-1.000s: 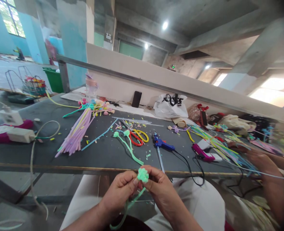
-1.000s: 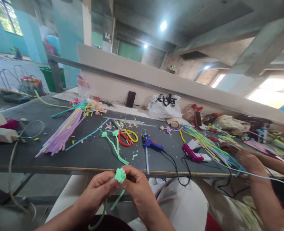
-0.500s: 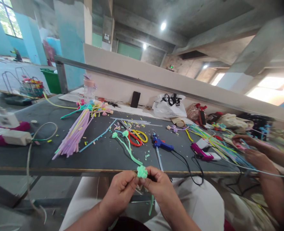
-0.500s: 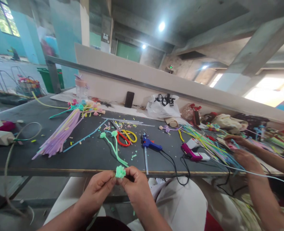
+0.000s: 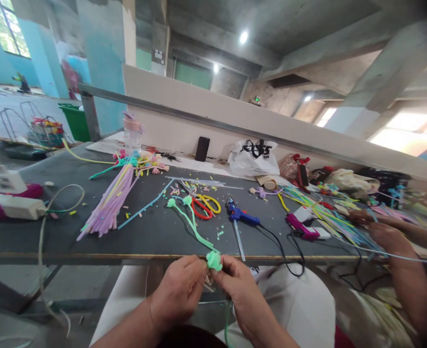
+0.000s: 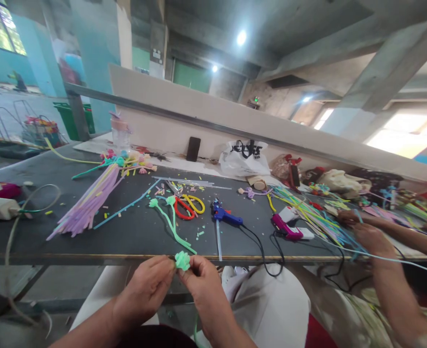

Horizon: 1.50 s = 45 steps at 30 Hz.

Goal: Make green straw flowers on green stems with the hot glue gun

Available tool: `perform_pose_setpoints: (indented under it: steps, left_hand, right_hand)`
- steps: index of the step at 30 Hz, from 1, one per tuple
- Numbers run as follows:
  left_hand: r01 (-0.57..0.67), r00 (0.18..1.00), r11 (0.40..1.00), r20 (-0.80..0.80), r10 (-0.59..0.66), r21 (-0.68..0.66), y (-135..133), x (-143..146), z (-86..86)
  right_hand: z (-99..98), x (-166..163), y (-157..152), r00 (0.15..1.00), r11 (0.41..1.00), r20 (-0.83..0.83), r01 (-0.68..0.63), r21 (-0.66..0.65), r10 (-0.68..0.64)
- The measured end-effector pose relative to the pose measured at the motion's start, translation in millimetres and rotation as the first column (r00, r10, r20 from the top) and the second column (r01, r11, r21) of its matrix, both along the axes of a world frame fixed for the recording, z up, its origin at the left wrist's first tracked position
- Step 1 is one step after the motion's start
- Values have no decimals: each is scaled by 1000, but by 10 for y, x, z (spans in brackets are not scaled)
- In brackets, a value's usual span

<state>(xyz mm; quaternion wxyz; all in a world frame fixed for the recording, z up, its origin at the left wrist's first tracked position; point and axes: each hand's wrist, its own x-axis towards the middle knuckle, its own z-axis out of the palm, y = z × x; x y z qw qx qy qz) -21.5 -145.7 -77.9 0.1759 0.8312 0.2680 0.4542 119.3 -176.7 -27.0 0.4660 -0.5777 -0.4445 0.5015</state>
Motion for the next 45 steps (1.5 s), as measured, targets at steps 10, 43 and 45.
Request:
perform_pose_setpoints:
  steps: [10, 43, 45]
  left_hand:
    - [-38, 999, 999, -21, 38, 16, 18, 32, 16]
    - [21, 998, 984, -48, -30, -177, 69, 362, 22]
    - [80, 996, 910, 62, -60, -406, 66, 364, 78]
  right_hand:
    - [1, 47, 43, 998, 1000, 57, 27, 16, -27]
    - [-296, 235, 47, 974, 965, 70, 201, 166, -215]
    - [-313, 264, 58, 977, 968, 64, 190, 167, -203]
